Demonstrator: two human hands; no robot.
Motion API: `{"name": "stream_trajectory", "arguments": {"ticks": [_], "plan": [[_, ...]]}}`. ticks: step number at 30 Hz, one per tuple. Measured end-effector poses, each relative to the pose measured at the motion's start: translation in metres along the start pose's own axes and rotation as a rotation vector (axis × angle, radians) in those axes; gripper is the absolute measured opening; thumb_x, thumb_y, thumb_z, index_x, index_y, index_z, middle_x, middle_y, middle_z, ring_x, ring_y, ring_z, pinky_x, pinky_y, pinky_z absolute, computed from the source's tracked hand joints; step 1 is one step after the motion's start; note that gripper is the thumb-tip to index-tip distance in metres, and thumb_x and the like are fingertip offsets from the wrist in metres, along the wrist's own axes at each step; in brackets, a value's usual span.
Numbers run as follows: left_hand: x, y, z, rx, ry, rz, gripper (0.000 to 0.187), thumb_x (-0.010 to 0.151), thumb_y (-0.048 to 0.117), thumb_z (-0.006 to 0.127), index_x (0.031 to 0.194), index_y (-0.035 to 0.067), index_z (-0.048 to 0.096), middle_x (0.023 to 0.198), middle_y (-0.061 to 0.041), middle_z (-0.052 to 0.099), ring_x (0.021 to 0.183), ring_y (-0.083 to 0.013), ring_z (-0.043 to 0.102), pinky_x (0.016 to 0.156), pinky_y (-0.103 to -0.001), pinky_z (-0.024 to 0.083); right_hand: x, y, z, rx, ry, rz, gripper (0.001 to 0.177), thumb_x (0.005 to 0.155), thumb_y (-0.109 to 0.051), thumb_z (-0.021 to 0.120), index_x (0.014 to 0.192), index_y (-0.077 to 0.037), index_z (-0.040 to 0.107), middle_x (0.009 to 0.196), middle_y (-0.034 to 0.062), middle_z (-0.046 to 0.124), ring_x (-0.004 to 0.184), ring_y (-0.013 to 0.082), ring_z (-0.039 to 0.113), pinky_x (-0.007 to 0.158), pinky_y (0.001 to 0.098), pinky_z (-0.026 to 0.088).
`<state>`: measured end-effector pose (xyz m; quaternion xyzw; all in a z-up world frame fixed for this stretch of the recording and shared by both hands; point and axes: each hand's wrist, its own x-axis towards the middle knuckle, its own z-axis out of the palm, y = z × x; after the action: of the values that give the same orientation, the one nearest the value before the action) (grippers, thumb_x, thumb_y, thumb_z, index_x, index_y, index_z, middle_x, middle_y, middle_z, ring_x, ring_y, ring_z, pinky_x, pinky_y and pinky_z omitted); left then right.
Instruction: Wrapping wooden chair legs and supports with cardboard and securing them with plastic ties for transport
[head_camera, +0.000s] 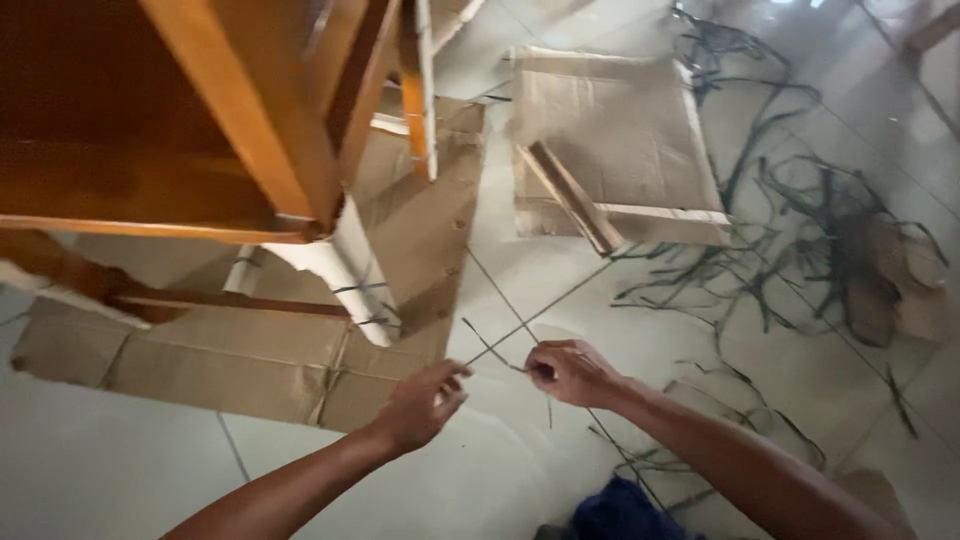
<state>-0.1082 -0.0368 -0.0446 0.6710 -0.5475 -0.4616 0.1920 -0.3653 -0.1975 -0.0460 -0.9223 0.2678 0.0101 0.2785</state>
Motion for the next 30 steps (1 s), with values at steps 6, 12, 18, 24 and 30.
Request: {"name": "stream_trajectory", "arguments": {"ticks": [6, 12, 18, 24, 30], "plan": [[-0.008, 0.004, -0.018, 0.032, 0.087, 0.187, 0.042, 0.097, 0.023, 0.065, 0.138, 0.026, 0.059, 0.097, -0.007, 0.075, 0.092, -0.0276, 0.076, 0.084, -0.042, 0.06, 0.02, -0.064, 0.0, 0.121, -0.006, -0.214, 0.009, 0.091, -0.016, 0.068, 0.084, -0.013, 0.063, 0.076, 0.0066, 0.065, 0.078, 0.03, 0.072, 0.069, 0.0418, 0.058], [-0.012, -0.016, -0.031, 0.055, 0.077, 0.189, 0.023, 0.099, 0.033, 0.062, 0.102, 0.015, 0.076, 0.089, -0.013, 0.076, 0.089, -0.0366, 0.074, 0.081, -0.047, 0.057, 0.025, -0.073, -0.004, 0.038, -0.011, -0.203, 0.008, 0.09, -0.014, 0.067, 0.085, -0.014, 0.061, 0.076, 0.0027, 0.062, 0.078, 0.0257, 0.07, 0.068, 0.039, 0.057], [-0.016, -0.043, -0.035, -0.062, 0.08, 0.077, 0.027, 0.1, 0.037, 0.064, 0.094, 0.016, 0.08, 0.082, -0.01, 0.076, 0.08, -0.0275, 0.073, 0.077, -0.04, 0.056, 0.033, -0.06, -0.005, -0.06, -0.077, 0.008, 0.012, 0.087, -0.024, 0.071, 0.083, -0.017, 0.061, 0.078, 0.0032, 0.065, 0.082, 0.0294, 0.071, 0.072, 0.0439, 0.056], [-0.012, -0.06, -0.04, 0.006, 0.147, 0.079, 0.022, 0.095, 0.032, 0.068, 0.093, 0.012, 0.079, 0.087, -0.011, 0.077, 0.081, -0.0303, 0.073, 0.074, -0.041, 0.057, 0.042, -0.072, -0.008, -0.095, -0.106, 0.074, 0.012, 0.089, -0.026, 0.066, 0.082, -0.018, 0.059, 0.08, 0.0035, 0.064, 0.085, 0.0303, 0.071, 0.072, 0.0443, 0.054], [-0.028, -0.045, -0.048, 0.038, 0.153, 0.107, 0.022, 0.094, 0.029, 0.07, 0.096, 0.008, 0.078, 0.092, -0.017, 0.074, 0.089, -0.039, 0.073, 0.077, -0.047, 0.057, 0.051, -0.088, 0.011, 0.047, -0.02, -0.009, 0.026, 0.093, -0.016, 0.063, 0.118, -0.018, 0.063, 0.114, 0.0068, 0.067, 0.114, 0.0301, 0.069, 0.094, 0.0479, 0.057]]}}
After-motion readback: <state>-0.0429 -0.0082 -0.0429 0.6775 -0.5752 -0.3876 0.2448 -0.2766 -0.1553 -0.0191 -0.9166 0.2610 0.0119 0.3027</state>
